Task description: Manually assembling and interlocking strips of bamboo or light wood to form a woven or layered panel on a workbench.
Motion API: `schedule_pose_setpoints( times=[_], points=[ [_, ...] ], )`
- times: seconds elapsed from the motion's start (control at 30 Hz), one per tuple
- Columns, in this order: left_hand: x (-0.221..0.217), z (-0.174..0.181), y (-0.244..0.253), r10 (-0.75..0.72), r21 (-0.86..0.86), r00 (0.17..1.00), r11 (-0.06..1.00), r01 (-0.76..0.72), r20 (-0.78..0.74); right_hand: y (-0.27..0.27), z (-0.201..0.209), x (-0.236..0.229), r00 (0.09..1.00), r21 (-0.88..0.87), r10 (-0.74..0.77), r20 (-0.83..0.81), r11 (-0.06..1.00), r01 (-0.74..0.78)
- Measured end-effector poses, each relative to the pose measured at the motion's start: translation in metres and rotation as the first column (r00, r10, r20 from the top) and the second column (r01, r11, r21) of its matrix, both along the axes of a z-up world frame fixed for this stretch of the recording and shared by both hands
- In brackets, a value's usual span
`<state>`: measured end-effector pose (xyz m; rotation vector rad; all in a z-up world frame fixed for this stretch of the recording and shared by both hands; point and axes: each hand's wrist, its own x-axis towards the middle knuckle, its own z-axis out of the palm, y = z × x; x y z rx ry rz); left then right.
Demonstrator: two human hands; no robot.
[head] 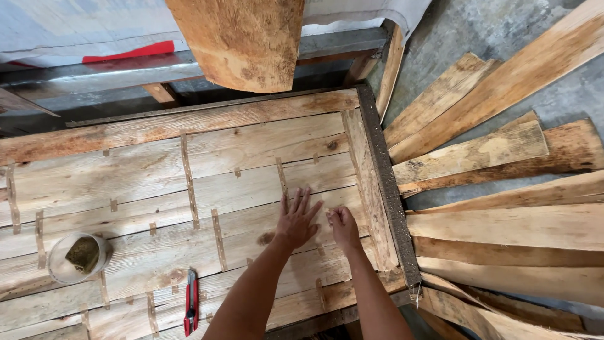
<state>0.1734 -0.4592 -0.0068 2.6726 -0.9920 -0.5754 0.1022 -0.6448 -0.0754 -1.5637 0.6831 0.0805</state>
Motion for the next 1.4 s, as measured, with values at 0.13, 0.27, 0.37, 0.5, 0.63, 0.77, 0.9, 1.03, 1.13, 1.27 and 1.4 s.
schedule_pose_setpoints(
  times=[0.13, 0.27, 0.37, 0.5, 0.63, 0.77, 0.9, 1.03, 1.13, 1.27, 1.4],
  points=[
    [0.001, 0.003, -0.001, -0.010, 0.032, 0.999, 0.999, 0.011, -0.037, -0.002, 0.018, 0.004, 0.997, -0.007, 0.036, -0.068, 0.999, -0.037],
    [-0.001, 0.000, -0.002, 0.003, 0.010, 0.999, 1.000, -0.002, -0.039, -0.001, 0.020, 0.004, 0.992, -0.066, 0.094, -0.085, 0.993, -0.100],
    [-0.001, -0.003, -0.002, 0.007, 0.007, 0.999, 1.000, -0.006, -0.032, -0.002, 0.026, 0.008, 0.988, -0.099, 0.134, -0.076, 0.985, -0.141],
    [-0.001, -0.004, -0.001, 0.014, -0.022, 1.000, 1.000, -0.014, 0.004, -0.013, 0.037, 0.023, 0.968, -0.220, 0.218, -0.123, 0.945, -0.241],
    [-0.002, -0.008, -0.002, 0.019, -0.038, 1.000, 0.999, -0.018, 0.005, -0.032, 0.039, 0.051, 0.934, -0.427, 0.323, -0.153, 0.831, -0.357],
    [-0.001, -0.010, -0.002, 0.025, -0.058, 1.000, 0.998, -0.024, 0.011, -0.041, 0.049, 0.082, 0.833, -0.586, 0.526, -0.169, 0.626, -0.514],
    [0.001, -0.007, -0.002, 0.023, -0.047, 1.000, 0.999, -0.023, -0.003, -0.043, 0.054, 0.102, 0.734, -0.639, 0.634, -0.245, 0.464, -0.613],
    [0.000, -0.003, -0.001, 0.036, -0.060, 0.999, 0.998, -0.037, -0.017, -0.037, 0.066, 0.112, 0.690, -0.636, 0.656, -0.306, 0.399, -0.661],
    [0.003, 0.001, -0.003, 0.020, -0.018, 0.999, 1.000, -0.021, -0.049, -0.030, 0.082, 0.116, 0.668, -0.573, 0.615, -0.419, 0.392, -0.720],
    [0.004, 0.005, -0.004, -0.003, 0.041, 0.997, 0.999, 0.006, -0.078, -0.026, 0.082, 0.118, 0.636, -0.548, 0.587, -0.501, 0.354, -0.758],
    [0.005, 0.006, -0.005, -0.005, 0.067, 0.992, 0.998, 0.014, -0.125, -0.021, 0.087, 0.122, 0.613, -0.566, 0.599, -0.515, 0.300, -0.768]
  ],
)
